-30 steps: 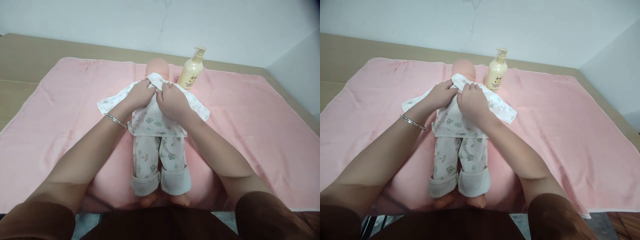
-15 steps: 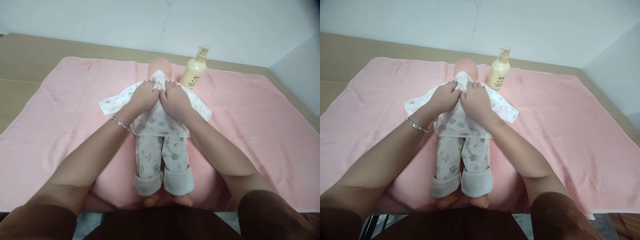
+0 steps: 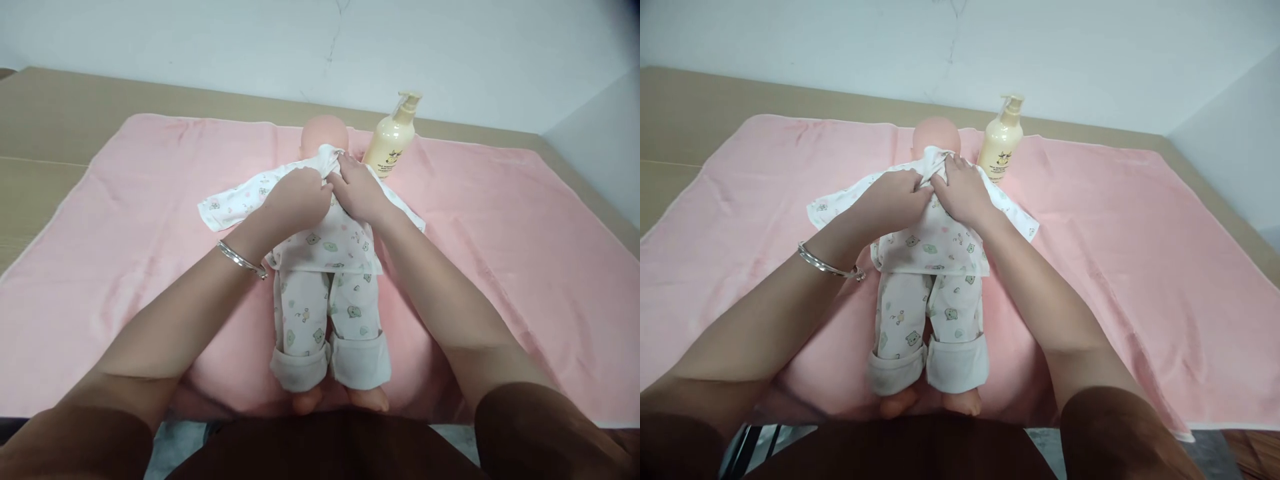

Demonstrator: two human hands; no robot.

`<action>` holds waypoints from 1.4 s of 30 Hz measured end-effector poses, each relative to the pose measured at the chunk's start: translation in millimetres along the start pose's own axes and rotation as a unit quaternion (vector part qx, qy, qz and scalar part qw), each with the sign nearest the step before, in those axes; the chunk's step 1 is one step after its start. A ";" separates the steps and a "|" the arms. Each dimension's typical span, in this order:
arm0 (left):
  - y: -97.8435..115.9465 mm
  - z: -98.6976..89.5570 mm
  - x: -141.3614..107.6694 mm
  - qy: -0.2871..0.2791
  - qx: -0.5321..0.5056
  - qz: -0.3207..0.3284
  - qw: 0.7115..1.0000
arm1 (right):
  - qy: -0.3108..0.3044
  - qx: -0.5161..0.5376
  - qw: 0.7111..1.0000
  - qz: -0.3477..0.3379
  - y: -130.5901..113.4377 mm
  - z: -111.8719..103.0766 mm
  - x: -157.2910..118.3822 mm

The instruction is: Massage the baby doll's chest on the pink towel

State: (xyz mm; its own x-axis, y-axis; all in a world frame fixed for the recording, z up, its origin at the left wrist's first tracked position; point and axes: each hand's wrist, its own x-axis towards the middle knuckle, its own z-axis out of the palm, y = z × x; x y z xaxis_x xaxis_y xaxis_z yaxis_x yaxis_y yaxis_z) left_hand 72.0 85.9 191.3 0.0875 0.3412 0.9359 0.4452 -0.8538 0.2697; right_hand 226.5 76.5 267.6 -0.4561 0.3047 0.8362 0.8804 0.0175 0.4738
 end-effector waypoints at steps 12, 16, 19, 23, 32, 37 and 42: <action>-39.8 19.0 41.3 0.048 -0.096 -0.004 0.994 | 0.001 -0.027 1.000 0.007 -49.1 -4.1 -40.9; -38.3 26.4 40.4 0.084 -0.080 0.000 0.993 | -0.047 0.015 0.998 0.046 -39.2 -16.8 -25.2; -35.7 28.6 39.4 0.089 -0.067 0.010 0.994 | -0.044 0.040 0.996 0.067 -26.6 -18.7 -11.7; -35.1 29.6 39.7 0.095 -0.055 0.015 0.994 | -0.023 0.041 0.997 0.064 -15.3 -12.2 -4.4; -35.6 30.8 38.3 0.104 -0.071 0.008 0.992 | 0.006 0.028 0.999 0.041 -9.3 -0.7 -4.5; -36.5 27.9 38.5 0.088 -0.054 0.025 0.994 | -0.002 0.013 0.999 0.043 -12.5 -4.2 -5.0; -42.1 23.8 42.5 0.065 -0.040 0.037 0.996 | 0.011 -0.025 0.999 0.044 -23.0 -0.4 -14.5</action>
State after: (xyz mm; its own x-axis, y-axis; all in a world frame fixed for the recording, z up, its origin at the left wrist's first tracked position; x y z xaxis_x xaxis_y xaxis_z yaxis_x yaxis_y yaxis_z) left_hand 78.2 145.7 214.3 -0.0015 0.2262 0.9741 0.3692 -0.9051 0.2107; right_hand 212.9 71.3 244.7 -0.3806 0.2812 0.8809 0.9099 -0.0561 0.4110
